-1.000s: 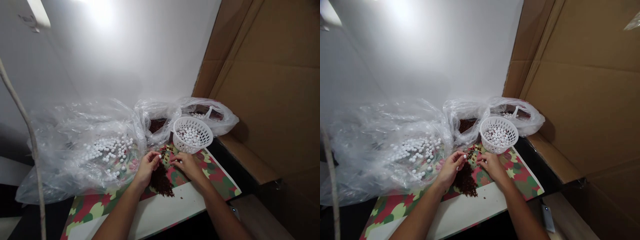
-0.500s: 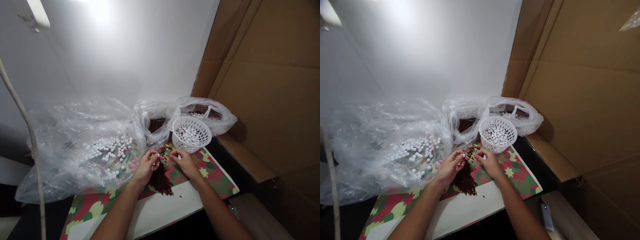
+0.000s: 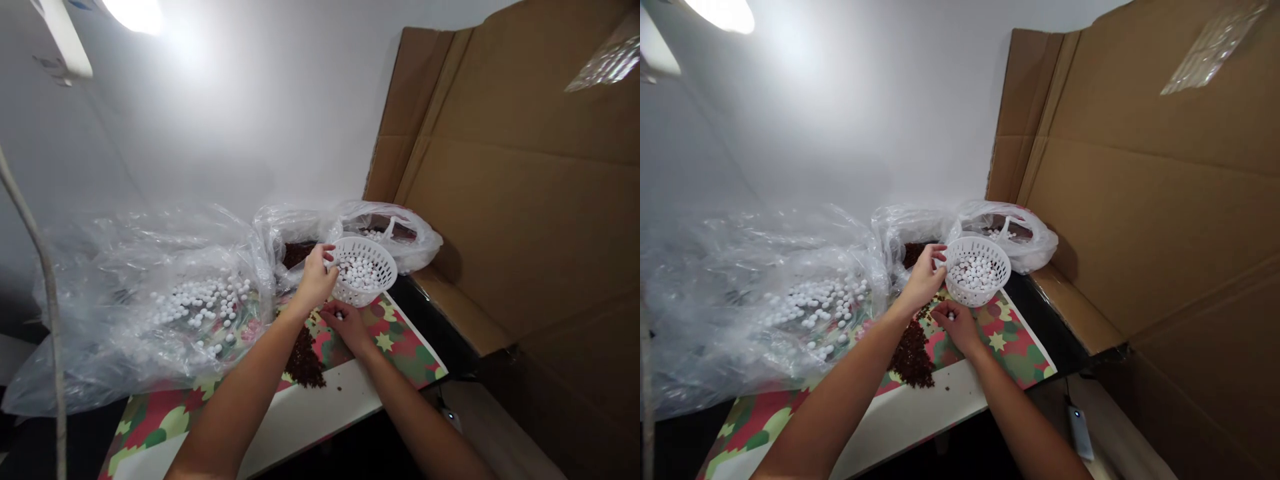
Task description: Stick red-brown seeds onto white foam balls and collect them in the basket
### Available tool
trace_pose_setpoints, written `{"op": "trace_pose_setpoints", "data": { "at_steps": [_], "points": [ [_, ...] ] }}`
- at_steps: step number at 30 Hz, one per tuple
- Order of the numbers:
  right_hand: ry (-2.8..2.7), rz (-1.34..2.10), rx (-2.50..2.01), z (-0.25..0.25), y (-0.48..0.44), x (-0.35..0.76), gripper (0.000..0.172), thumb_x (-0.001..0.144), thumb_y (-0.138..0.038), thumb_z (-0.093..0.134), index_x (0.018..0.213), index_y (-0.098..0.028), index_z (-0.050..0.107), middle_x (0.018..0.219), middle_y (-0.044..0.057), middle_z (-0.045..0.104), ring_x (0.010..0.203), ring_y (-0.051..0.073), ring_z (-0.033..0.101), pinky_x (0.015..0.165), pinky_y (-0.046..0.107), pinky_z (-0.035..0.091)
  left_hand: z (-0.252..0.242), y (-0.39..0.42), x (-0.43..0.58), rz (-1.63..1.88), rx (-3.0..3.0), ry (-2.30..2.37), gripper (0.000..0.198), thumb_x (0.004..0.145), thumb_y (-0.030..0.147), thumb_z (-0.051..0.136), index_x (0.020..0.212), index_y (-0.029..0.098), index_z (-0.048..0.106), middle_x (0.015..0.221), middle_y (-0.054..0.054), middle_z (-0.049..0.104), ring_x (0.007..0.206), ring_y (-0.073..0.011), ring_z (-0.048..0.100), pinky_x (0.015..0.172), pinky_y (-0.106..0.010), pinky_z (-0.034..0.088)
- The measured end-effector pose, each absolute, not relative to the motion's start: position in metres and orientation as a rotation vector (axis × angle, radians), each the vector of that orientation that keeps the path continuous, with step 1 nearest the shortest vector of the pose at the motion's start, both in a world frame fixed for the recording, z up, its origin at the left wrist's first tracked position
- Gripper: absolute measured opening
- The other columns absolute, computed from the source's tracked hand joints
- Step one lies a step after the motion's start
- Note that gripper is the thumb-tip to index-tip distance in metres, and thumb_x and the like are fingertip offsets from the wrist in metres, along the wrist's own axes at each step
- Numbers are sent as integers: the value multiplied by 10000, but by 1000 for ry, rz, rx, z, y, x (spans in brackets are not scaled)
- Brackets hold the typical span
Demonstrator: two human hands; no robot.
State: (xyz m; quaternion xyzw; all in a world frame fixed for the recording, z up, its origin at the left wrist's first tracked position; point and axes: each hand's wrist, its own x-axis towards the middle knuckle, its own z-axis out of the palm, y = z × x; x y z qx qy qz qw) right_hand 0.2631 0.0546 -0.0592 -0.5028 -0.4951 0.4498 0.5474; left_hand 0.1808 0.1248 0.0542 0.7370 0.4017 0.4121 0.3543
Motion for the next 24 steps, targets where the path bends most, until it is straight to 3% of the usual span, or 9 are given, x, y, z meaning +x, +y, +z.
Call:
{"op": "trace_pose_setpoints", "data": {
  "at_steps": [3, 6, 10, 15, 24],
  "points": [
    [-1080, 1160, -1151, -61, 54, 263, 335, 715, -443, 667, 788, -120, 614, 621, -11, 521, 518, 46, 373, 493, 171, 291, 45, 118, 155, 1067, 1674, 1001, 333, 718, 27, 434, 1017, 152, 512, 900, -32, 560, 793, -96, 493, 742, -222, 380],
    [-964, 1294, -1078, -63, 53, 260, 373, 704, -468, 681, 830, -129, 590, 607, -25, 498, 446, 27, 324, 426, 167, 230, 29, 102, 119, 1052, 1347, 951, 211, 769, 148, 527, 979, 165, 514, 944, -32, 569, 842, -103, 539, 701, -207, 394],
    [-936, 1418, -967, -61, 51, 253, 363, 712, -451, 690, 822, -136, 548, 576, -43, 449, 411, 15, 287, 392, 161, 180, 0, 84, 88, 994, 1047, 935, 300, 714, 282, 699, 919, 146, 527, 751, -2, 570, 620, -59, 499, 559, -170, 350],
    [-1098, 1386, -960, -54, 47, 242, 349, 742, -445, 671, 834, -128, 557, 567, -43, 400, 455, 25, 314, 418, 159, 208, -25, 77, 84, 927, 806, 824, 349, 652, 306, 769, 899, 113, 617, 787, -15, 583, 646, -36, 507, 607, -153, 396],
    [-1211, 1231, -1042, -49, 44, 239, 324, 788, -446, 615, 825, -130, 552, 614, -25, 433, 519, 38, 337, 488, 167, 263, -26, 72, 90, 950, 820, 835, 286, 633, 280, 779, 804, 118, 617, 703, -1, 567, 623, -50, 493, 547, -160, 341]
  ]
}}
